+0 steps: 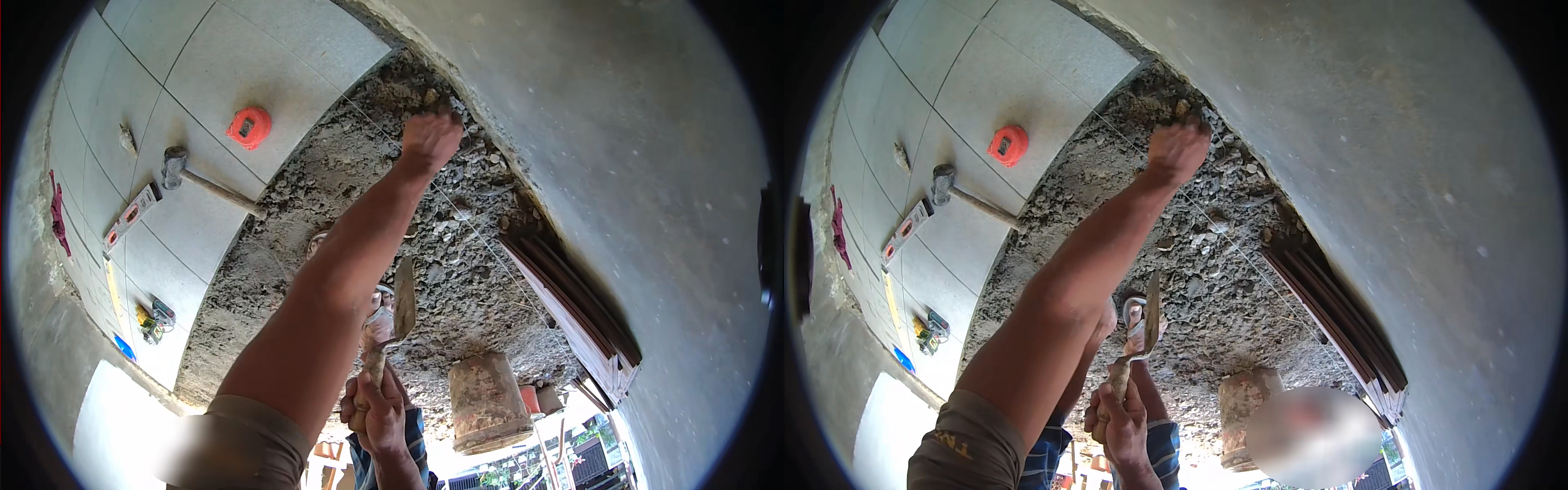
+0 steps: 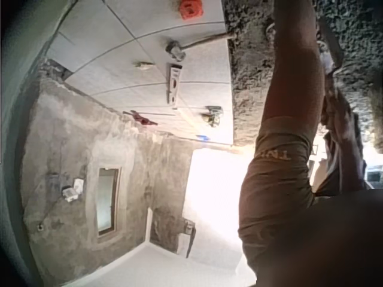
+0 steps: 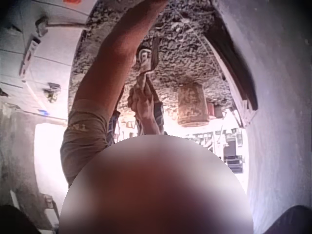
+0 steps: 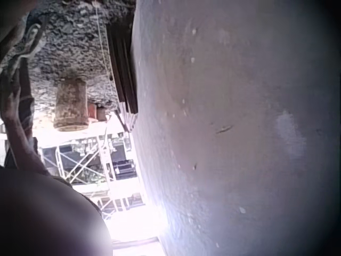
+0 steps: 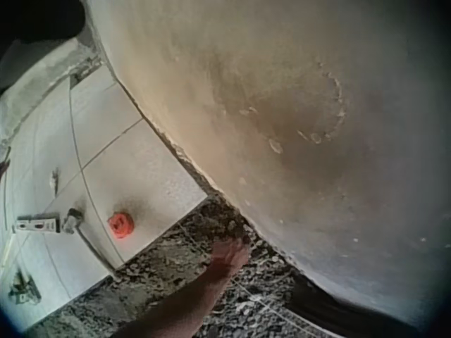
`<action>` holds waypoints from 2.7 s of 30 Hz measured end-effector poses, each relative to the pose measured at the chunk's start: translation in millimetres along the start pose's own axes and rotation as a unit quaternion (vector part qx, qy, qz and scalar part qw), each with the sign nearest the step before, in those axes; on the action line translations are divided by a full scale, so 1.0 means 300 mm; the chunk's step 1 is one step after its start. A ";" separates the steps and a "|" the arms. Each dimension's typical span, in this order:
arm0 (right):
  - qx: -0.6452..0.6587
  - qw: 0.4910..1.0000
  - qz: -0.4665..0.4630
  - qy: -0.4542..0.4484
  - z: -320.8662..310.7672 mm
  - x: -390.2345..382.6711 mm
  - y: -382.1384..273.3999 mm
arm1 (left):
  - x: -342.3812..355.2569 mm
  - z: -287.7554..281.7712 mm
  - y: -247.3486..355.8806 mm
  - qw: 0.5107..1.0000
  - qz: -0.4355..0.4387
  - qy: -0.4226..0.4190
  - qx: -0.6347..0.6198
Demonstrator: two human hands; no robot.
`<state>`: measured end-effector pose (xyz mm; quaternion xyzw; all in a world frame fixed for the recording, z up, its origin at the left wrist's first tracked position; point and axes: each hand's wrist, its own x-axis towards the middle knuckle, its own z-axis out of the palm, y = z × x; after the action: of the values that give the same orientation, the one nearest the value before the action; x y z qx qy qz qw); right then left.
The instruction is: The person is preparing the ground and laying floor tiles in a small room.
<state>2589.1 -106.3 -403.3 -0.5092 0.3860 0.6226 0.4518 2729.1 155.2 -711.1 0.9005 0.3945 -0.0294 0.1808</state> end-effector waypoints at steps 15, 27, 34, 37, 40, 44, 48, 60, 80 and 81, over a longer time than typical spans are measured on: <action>-0.186 0.978 -0.098 0.013 -0.098 -0.007 0.151 | -1.016 -0.449 -0.320 0.962 -0.097 -0.076 -0.242; -0.755 0.351 -0.544 0.103 -0.410 0.391 -0.451 | -2.273 -0.433 -0.366 0.805 -0.468 -0.229 -0.284; -0.675 0.640 -0.298 0.213 -0.087 0.714 -0.701 | -2.455 -0.227 -0.051 0.635 -0.539 -0.181 -0.522; -0.767 0.315 -0.556 -0.051 -0.156 0.658 -1.027 | -2.266 -0.143 0.076 0.635 -0.489 -0.140 -0.581; -0.678 0.655 -0.264 0.203 -0.071 0.568 -0.556 | -2.422 -0.361 -0.072 0.649 -0.590 -0.227 -0.423; -0.734 0.361 -0.559 0.134 -0.247 0.497 -0.861 | -2.083 -0.387 -0.009 0.509 -0.531 -0.182 -0.653; -0.643 0.683 -0.275 0.209 -0.014 0.595 -0.537 | -2.100 -0.634 -0.201 0.529 -0.600 -0.159 -0.579; -0.729 0.624 -0.157 0.232 -0.223 0.345 -0.695 | -1.863 -0.826 0.114 0.657 -0.419 -0.163 -0.605; -0.880 0.421 -0.140 0.170 -0.169 0.362 -0.596 | -1.864 -1.014 0.147 0.862 -0.267 -0.234 -0.362; -0.880 0.422 -0.138 0.170 -0.236 0.366 -0.586 | -1.875 -1.005 0.145 0.860 -0.270 -0.234 -0.365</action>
<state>2769.4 -102.5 -527.7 -0.7717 -0.3781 0.4531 -0.2372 2347.0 -160.4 -306.6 0.5950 0.5508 -0.1410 0.5681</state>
